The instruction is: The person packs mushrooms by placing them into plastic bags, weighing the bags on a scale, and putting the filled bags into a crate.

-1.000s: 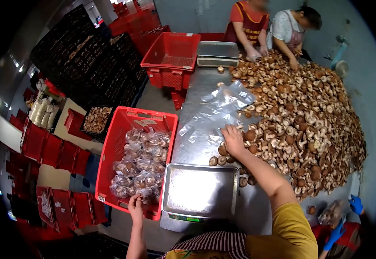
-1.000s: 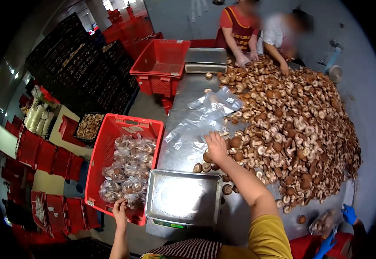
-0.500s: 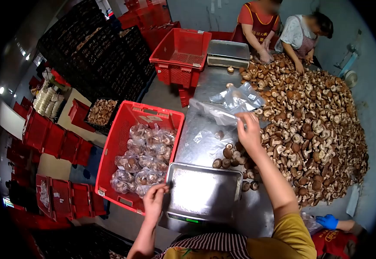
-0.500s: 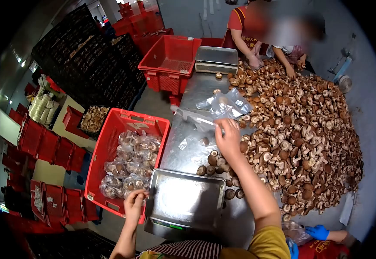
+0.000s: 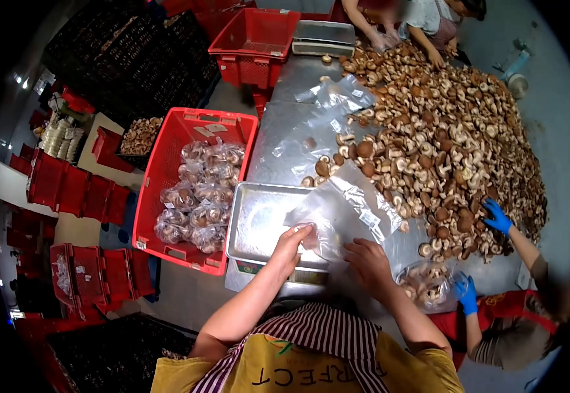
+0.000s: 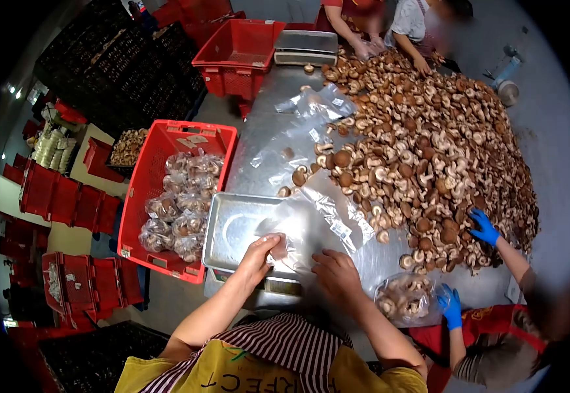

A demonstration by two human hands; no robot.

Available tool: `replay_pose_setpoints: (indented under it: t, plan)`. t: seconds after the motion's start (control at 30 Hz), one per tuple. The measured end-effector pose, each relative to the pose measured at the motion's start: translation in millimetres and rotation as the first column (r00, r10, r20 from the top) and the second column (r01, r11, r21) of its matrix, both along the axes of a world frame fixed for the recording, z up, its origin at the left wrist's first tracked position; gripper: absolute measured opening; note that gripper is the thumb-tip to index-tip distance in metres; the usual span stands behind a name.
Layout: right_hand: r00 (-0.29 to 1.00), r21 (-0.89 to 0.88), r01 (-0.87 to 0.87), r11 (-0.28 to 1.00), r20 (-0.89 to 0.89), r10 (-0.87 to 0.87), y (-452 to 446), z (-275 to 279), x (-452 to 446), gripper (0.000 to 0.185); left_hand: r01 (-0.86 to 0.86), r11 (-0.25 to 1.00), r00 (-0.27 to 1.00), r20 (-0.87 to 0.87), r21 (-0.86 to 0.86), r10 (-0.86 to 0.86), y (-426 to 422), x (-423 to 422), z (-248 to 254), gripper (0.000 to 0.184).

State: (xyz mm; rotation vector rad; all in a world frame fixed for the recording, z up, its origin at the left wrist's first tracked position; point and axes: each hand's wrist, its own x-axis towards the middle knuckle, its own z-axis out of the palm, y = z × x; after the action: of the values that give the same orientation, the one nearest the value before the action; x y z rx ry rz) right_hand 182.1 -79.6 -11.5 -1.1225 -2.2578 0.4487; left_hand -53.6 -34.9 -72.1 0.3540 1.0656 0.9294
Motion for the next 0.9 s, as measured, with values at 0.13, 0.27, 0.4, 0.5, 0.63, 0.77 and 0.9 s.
replay_pose_setpoints:
  t: [0.13,0.27,0.4,0.5,0.63,0.77,0.9]
  plan:
    - [0.987,-0.176,0.073,0.982,-0.130,-0.096,-30,-1,7,0.023,0.058,0.998,0.996,-0.075,0.015,-0.057,-22,12,-11,0.011]
    - [0.911,-0.304,0.139,0.942,-0.333,-0.242,-47,12,14,0.025,0.042,0.988,0.989,-0.143,0.149,-0.021,-46,30,-18,0.012]
    - [0.859,-0.429,0.127,0.894,-0.404,-0.315,-61,17,21,0.020,0.041,0.980,0.984,-0.179,0.194,-0.006,-66,60,2,0.019]
    - [0.643,-0.706,-0.018,0.708,-0.551,-0.533,-65,16,32,0.013,0.071,0.956,0.966,-0.259,0.285,0.005,-76,74,0,0.023]
    - [0.497,-0.697,-0.264,0.667,-0.691,-0.525,-56,26,55,0.013,0.121,0.948,0.939,-0.344,0.296,-0.013,-88,87,8,0.021]
    - [0.845,-0.745,-0.004,0.667,-0.359,-0.397,-63,28,46,0.019,0.002,0.934,0.927,-0.351,0.356,0.132,-98,124,31,0.021]
    - [0.804,-0.797,-0.149,0.585,-0.442,-0.397,-74,-19,51,0.017,0.104,0.945,0.967,-0.252,0.311,-0.024,-104,138,24,0.021]
